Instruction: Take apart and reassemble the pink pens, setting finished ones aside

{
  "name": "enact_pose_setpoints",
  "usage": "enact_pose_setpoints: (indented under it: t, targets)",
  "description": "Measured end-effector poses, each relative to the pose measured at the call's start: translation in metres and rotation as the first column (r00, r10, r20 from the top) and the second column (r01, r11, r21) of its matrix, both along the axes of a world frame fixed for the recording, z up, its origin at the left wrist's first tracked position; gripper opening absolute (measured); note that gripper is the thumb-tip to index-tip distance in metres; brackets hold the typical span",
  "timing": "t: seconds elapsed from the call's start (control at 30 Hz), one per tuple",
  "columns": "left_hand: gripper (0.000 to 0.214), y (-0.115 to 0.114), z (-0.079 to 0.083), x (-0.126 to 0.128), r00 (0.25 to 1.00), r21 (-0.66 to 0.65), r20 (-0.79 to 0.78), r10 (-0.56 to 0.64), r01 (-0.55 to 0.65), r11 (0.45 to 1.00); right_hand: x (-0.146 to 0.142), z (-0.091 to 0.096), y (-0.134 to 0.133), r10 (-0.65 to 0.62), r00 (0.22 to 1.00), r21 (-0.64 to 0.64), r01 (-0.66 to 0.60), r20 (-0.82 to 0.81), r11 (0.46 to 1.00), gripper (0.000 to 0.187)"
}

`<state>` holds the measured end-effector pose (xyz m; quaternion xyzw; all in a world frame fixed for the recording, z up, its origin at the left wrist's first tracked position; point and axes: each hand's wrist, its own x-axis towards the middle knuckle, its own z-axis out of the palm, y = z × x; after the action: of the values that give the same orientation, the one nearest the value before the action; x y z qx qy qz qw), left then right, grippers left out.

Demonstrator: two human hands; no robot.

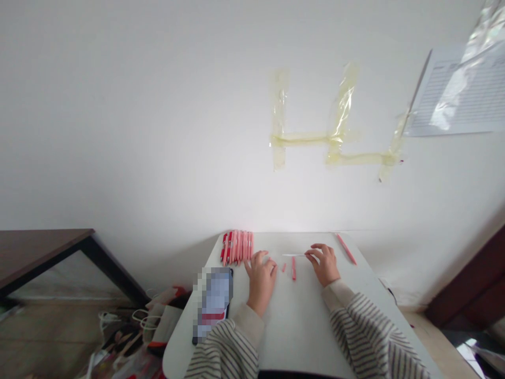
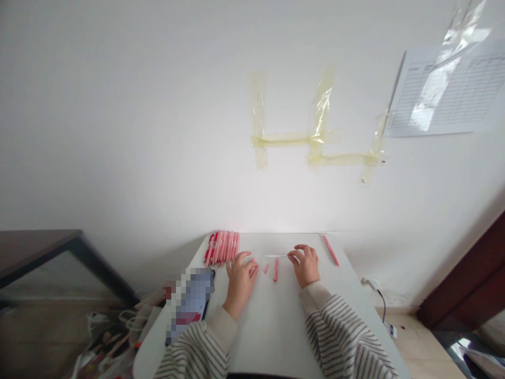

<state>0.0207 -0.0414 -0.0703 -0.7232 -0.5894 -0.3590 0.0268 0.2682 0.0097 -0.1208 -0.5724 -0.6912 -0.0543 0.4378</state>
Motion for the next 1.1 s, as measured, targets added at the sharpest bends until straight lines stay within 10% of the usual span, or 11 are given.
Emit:
enact_pose_setpoints:
  t: [1.1]
  targets:
    - [0.010, 0.0011, 0.0010, -0.0018, 0.990, -0.015, 0.143, -0.017, 0.020, 1.000, -0.0087, 0.0083, -0.0077, 0.128, 0.992, -0.031, -0.128, -0.001, 0.991, 0.013]
